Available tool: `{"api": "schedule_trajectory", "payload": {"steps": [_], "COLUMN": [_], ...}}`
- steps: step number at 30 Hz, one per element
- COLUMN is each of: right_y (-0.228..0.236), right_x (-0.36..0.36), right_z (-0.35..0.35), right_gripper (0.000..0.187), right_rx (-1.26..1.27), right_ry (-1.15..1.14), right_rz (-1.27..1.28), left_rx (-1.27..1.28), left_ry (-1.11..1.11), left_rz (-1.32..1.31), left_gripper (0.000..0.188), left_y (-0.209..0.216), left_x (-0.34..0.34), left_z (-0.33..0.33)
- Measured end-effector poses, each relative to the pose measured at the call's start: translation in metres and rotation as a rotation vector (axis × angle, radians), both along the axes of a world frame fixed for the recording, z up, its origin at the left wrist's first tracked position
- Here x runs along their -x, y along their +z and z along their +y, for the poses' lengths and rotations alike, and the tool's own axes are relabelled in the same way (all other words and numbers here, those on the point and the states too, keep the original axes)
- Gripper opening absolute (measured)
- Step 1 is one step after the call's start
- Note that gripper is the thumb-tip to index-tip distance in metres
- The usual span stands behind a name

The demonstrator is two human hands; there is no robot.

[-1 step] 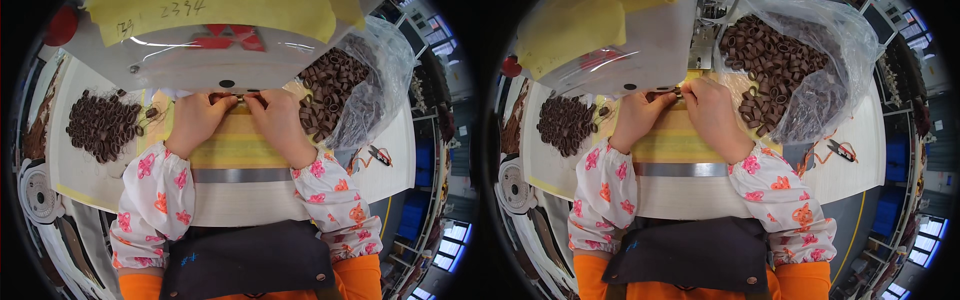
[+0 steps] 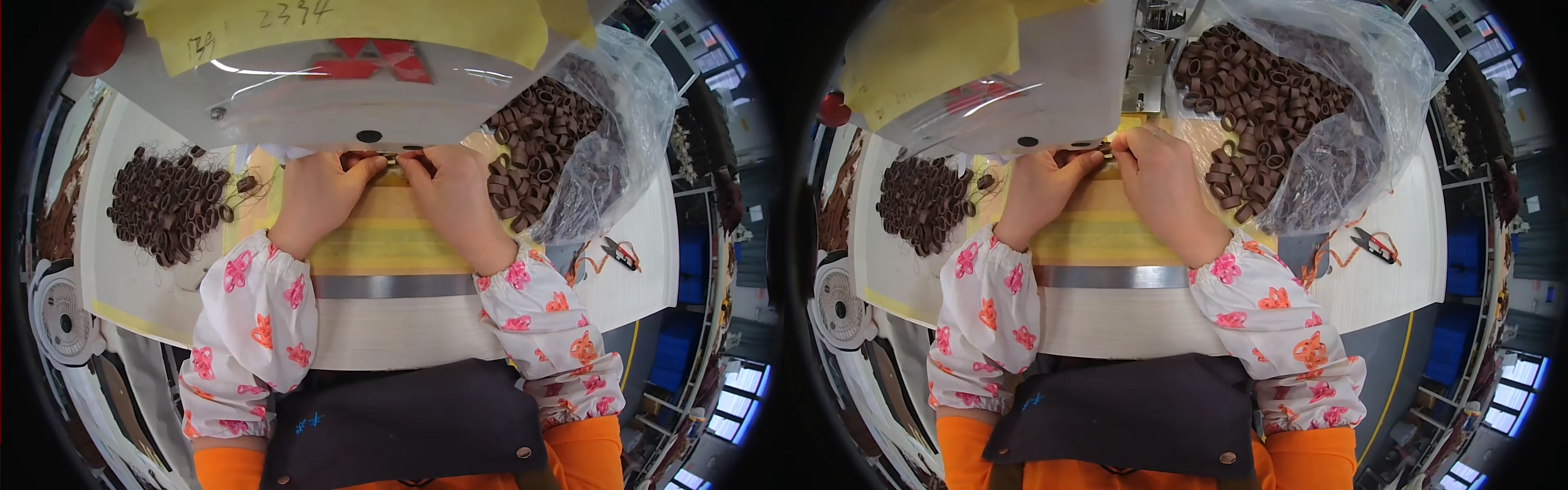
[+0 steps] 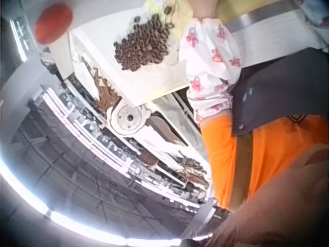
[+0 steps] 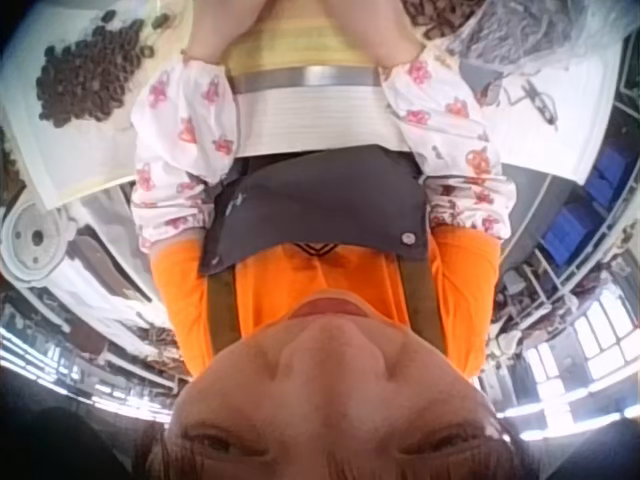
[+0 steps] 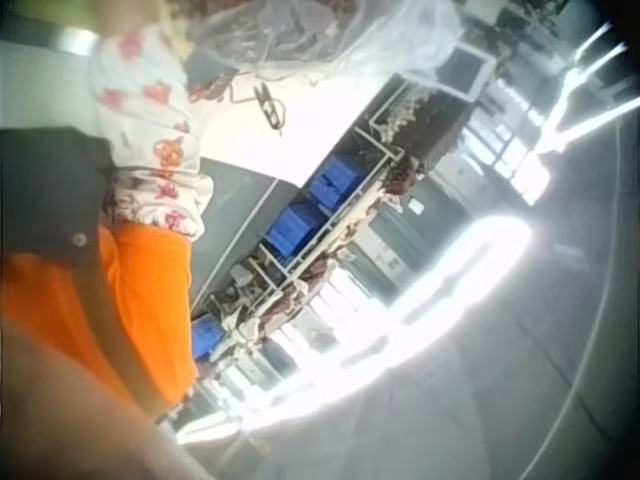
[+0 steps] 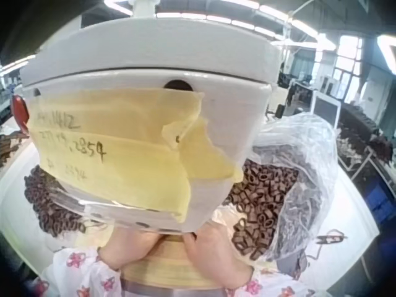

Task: Inserting small leather pieces into a machine jig for industrial assembly.

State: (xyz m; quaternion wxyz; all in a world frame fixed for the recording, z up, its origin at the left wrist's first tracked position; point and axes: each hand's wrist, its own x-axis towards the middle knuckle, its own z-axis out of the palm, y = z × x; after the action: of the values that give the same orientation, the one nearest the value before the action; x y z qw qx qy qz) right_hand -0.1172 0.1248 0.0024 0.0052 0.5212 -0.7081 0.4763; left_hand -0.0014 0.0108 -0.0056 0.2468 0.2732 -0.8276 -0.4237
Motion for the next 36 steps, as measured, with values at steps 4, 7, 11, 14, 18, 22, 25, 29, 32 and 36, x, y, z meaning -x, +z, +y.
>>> {"api": "schedule_trajectory", "payload": {"steps": [4,7,11,14,18,22,25,29,32,36], "right_y": [0.000,0.000,0.000,0.001,0.001,0.000,0.001,0.000,0.000,-0.002], "right_x": [0.000,0.000,0.001,0.001,0.002,0.002,0.001,0.000,0.000,0.005], "right_z": [-0.001,-0.001,-0.002,-0.003,-0.001,-0.002,0.001,0.001,0.001,-0.001], "right_gripper": [0.004,0.004,0.004,0.005,0.007,0.008,0.007,0.007,0.007,0.006], "right_rx": [0.005,-0.001,0.003,0.007,-0.032,-0.061,-0.112,-0.127,-0.121,-0.107], "right_ry": [0.004,0.000,0.015,0.017,-0.007,-0.023,-0.074,-0.115,-0.103,-0.070], "right_rz": [0.037,0.041,0.050,0.053,0.000,0.051,0.081,0.047,0.053,0.080], "left_rx": [-0.055,0.004,0.066,0.050,0.002,-0.011,-0.003,0.004,0.025,0.066], "left_ry": [-0.049,-0.051,-0.061,-0.061,-0.041,-0.026,-0.019,-0.028,-0.043,-0.056], "left_rz": [-0.043,-0.038,-0.032,-0.060,-0.096,-0.061,-0.036,-0.041,-0.012,-0.014], "left_gripper": [0.023,0.021,0.021,0.022,0.025,0.027,0.028,0.029,0.027,0.020], "left_y": [-0.001,-0.001,-0.003,0.002,0.009,0.007,0.000,0.002,0.001,-0.002], "left_x": [-0.002,-0.001,-0.001,-0.003,-0.002,-0.003,-0.002,-0.001,0.000,0.000], "left_z": [-0.003,-0.003,-0.006,-0.006,-0.003,-0.002,-0.004,-0.002,-0.003,-0.006]}}
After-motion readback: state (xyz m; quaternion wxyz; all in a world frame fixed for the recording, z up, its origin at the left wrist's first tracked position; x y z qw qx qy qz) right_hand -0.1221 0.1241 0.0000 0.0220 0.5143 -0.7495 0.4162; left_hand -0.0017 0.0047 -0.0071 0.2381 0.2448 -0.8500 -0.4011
